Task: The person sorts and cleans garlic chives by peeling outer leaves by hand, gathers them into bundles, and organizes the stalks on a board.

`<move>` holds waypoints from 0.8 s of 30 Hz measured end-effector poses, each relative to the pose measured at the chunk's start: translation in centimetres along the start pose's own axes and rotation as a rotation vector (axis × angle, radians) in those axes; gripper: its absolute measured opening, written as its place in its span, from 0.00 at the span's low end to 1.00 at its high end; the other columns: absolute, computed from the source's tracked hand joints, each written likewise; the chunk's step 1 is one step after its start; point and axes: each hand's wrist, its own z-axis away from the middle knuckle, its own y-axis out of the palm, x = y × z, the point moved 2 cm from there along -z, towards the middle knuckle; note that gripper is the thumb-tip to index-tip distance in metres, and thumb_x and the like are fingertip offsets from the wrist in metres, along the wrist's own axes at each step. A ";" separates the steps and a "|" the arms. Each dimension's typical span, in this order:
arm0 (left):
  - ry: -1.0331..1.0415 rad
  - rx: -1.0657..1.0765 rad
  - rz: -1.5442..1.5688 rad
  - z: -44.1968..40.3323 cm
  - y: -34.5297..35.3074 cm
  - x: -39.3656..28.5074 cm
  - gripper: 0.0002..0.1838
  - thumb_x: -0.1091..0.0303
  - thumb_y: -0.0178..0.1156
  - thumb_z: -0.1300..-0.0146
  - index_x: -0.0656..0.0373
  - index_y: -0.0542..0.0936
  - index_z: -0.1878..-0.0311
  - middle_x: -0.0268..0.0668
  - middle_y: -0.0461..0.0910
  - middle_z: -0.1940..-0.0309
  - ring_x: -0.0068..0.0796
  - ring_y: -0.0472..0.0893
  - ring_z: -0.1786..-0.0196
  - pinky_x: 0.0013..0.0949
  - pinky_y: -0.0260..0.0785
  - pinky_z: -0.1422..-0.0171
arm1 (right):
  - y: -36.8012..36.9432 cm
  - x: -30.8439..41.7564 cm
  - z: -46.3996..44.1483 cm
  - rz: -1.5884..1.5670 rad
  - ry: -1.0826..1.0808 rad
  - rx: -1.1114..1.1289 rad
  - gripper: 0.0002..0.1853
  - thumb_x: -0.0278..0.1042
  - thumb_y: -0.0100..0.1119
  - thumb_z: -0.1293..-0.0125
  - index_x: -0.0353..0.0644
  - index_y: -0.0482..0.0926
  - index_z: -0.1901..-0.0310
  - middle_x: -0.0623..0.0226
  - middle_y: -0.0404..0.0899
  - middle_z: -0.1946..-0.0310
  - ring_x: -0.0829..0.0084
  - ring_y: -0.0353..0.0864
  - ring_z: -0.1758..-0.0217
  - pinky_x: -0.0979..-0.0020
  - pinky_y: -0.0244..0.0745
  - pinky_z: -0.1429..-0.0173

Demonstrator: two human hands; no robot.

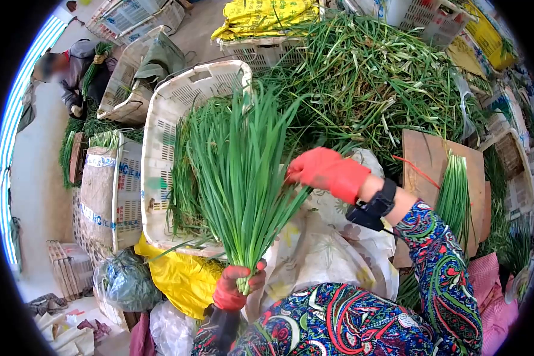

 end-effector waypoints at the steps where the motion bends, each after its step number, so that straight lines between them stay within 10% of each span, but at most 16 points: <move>1: -0.001 0.015 0.011 -0.2 0.0 0.0 0.24 0.73 0.56 0.51 0.64 0.66 0.48 0.38 0.73 0.59 0.24 0.67 0.72 0.26 0.61 0.70 | -0.6 -0.5 0.2 0.012 -0.081 -0.142 0.12 0.41 0.56 0.46 0.46 0.81 0.64 0.69 0.80 0.73 0.74 0.79 0.68 0.71 0.72 0.64; 10: 0.000 -0.101 -0.075 -1.3 1.1 -1.0 0.16 0.66 0.58 0.50 0.63 0.71 0.58 0.29 0.67 0.76 0.19 0.64 0.77 0.22 0.57 0.74 | -5.9 1.6 4.2 -0.705 -0.107 0.148 0.10 0.30 0.52 0.39 0.36 0.80 0.61 0.73 0.78 0.75 0.85 0.70 0.77 0.81 0.68 0.69; 14: 0.013 -0.096 -0.052 -1.2 1.0 -1.0 0.16 0.66 0.58 0.50 0.63 0.71 0.58 0.30 0.68 0.74 0.19 0.65 0.77 0.23 0.59 0.74 | -8.7 0.0 3.3 -0.833 -0.483 -0.132 0.11 0.28 0.50 0.42 0.35 0.79 0.61 0.69 0.80 0.70 0.79 0.73 0.77 0.79 0.71 0.66; 20: 0.045 -0.034 0.060 -0.2 -0.5 -0.8 0.19 0.68 0.57 0.51 0.65 0.69 0.55 0.33 0.71 0.65 0.18 0.66 0.77 0.24 0.60 0.74 | -17.3 -8.2 2.0 -1.535 -0.398 -0.904 0.19 0.25 0.48 0.43 0.30 0.69 0.48 0.67 0.76 0.72 0.78 0.72 0.75 0.79 0.73 0.63; 24: 0.065 -0.069 0.022 -0.3 -0.1 -0.8 0.20 0.69 0.57 0.51 0.63 0.69 0.54 0.33 0.72 0.65 0.19 0.66 0.78 0.23 0.60 0.75 | -10.3 -3.3 2.4 -0.855 -0.228 -0.225 0.17 0.31 0.49 0.45 0.35 0.76 0.54 0.69 0.76 0.79 0.81 0.69 0.80 0.81 0.65 0.70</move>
